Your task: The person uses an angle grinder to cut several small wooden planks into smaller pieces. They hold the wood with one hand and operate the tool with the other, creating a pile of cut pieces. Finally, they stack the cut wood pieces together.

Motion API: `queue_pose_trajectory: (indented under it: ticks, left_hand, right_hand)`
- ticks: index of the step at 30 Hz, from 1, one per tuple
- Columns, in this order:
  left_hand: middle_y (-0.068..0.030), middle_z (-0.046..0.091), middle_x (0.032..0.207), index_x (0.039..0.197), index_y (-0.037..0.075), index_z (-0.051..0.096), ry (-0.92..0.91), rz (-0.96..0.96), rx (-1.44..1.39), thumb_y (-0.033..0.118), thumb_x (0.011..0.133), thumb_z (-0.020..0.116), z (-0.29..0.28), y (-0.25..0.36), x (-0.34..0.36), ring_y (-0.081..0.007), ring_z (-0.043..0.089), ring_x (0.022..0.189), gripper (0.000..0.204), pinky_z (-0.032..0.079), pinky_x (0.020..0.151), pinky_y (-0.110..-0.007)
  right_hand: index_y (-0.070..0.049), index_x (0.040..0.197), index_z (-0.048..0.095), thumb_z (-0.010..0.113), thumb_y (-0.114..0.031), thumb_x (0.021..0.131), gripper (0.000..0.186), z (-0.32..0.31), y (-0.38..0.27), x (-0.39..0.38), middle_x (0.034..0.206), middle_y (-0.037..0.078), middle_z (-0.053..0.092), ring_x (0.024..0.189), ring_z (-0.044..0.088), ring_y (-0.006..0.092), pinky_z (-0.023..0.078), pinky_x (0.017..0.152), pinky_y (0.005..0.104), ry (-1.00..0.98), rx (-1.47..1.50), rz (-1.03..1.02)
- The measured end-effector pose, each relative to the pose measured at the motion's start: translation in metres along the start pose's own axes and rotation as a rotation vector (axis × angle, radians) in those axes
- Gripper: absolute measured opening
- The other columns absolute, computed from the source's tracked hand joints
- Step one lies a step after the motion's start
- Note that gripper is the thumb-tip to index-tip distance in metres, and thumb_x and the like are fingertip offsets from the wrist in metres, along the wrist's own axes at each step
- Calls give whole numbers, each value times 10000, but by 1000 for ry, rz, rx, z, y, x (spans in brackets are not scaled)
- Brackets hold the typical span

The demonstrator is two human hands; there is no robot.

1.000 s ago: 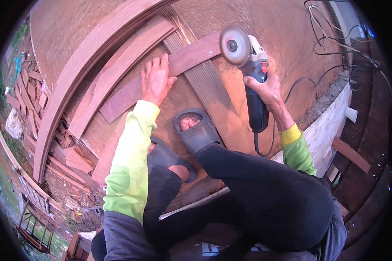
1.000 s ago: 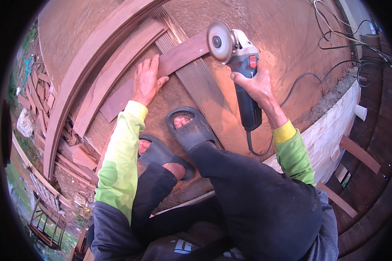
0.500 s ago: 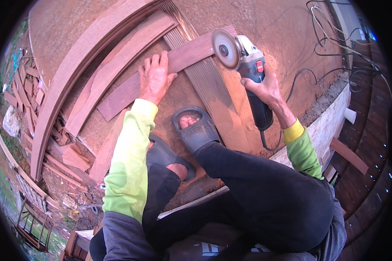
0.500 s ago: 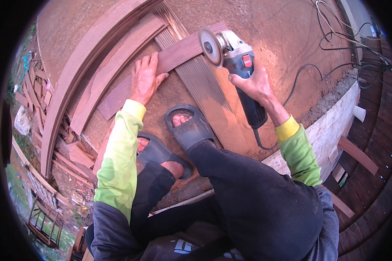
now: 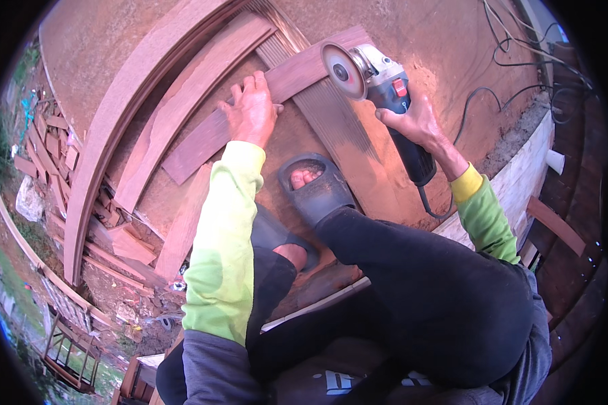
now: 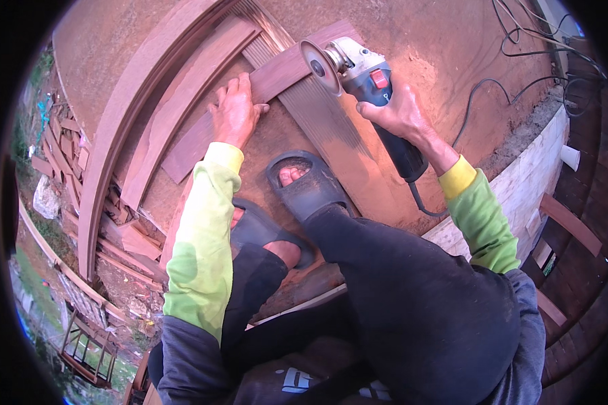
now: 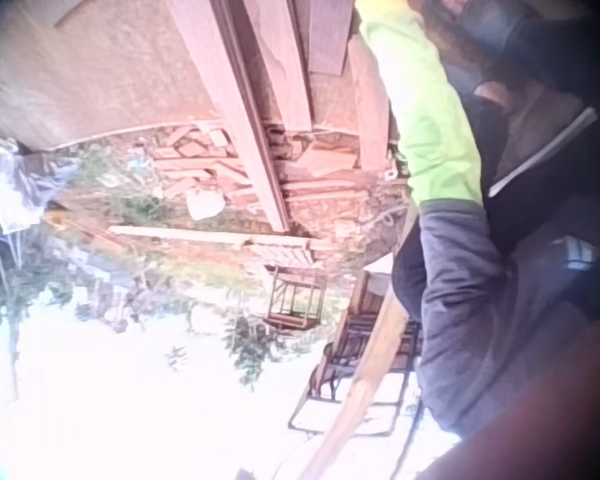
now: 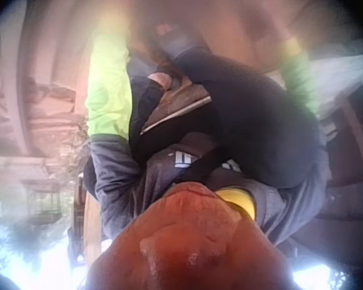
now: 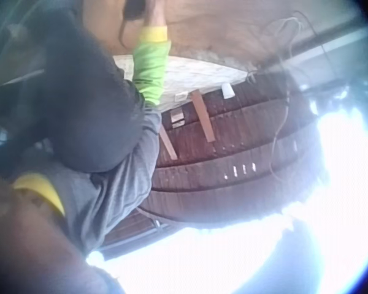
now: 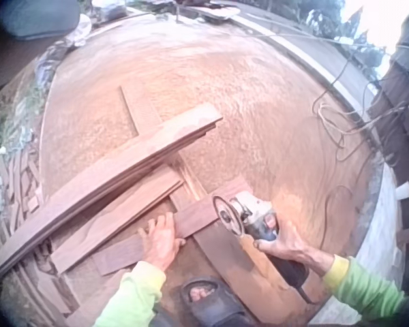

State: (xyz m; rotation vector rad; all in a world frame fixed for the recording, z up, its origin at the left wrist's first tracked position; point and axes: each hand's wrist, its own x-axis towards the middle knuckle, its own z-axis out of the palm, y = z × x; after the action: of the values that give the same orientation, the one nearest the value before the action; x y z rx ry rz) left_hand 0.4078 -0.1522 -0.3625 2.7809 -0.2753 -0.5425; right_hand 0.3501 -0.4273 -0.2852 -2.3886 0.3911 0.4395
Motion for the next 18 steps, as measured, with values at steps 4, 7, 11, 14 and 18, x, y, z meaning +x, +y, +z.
queue_pose_trajectory:
  ticks: [4, 7, 11, 14, 18]
  left_hand:
    - [-122, 513, 1322, 1374, 59, 414, 22, 0, 8, 252, 768, 775, 3, -2, -1, -362, 460, 1259, 731, 354, 995, -695]
    - [-126, 515, 1318, 1371, 59, 415, 31, 0, 10, 246, 768, 775, 4, -2, -2, -363, 462, 1255, 726, 354, 988, -699]
    - [-132, 517, 1310, 1372, 59, 413, 36, 8, 4, 240, 769, 775, 3, -1, -2, -367, 465, 1249, 726, 355, 982, -702]
    - [-131, 519, 1306, 1372, 60, 412, 44, 11, 3, 240, 769, 775, 4, -2, -2, -369, 466, 1246, 726, 356, 978, -702]
    - [-113, 533, 1269, 1370, 53, 423, 54, 19, 33, 272, 792, 765, 5, -2, -1, -348, 482, 1233, 706, 358, 979, -702]
  right_hand:
    - [80, 1158, 562, 762, -343, 658, 685, 2, 3, 2, 984, 191, 666, 892, 657, 255, 526, 818, 368, -37, -24, 21]
    - [70, 1191, 557, 769, -331, 665, 694, 3, 5, 3, 1015, 183, 667, 921, 652, 247, 518, 841, 368, -64, -45, 45]
    - [71, 1185, 559, 772, -336, 662, 696, 3, 4, 2, 1011, 186, 668, 917, 654, 249, 519, 842, 373, -61, -26, 28]
    - [71, 1178, 562, 773, -338, 661, 692, 3, 0, 1, 1009, 189, 668, 920, 655, 256, 518, 842, 376, -70, -39, 56]
    - [69, 1174, 563, 773, -334, 663, 684, 2, -3, -1, 1006, 186, 669, 918, 657, 257, 518, 840, 375, -63, -59, 44]
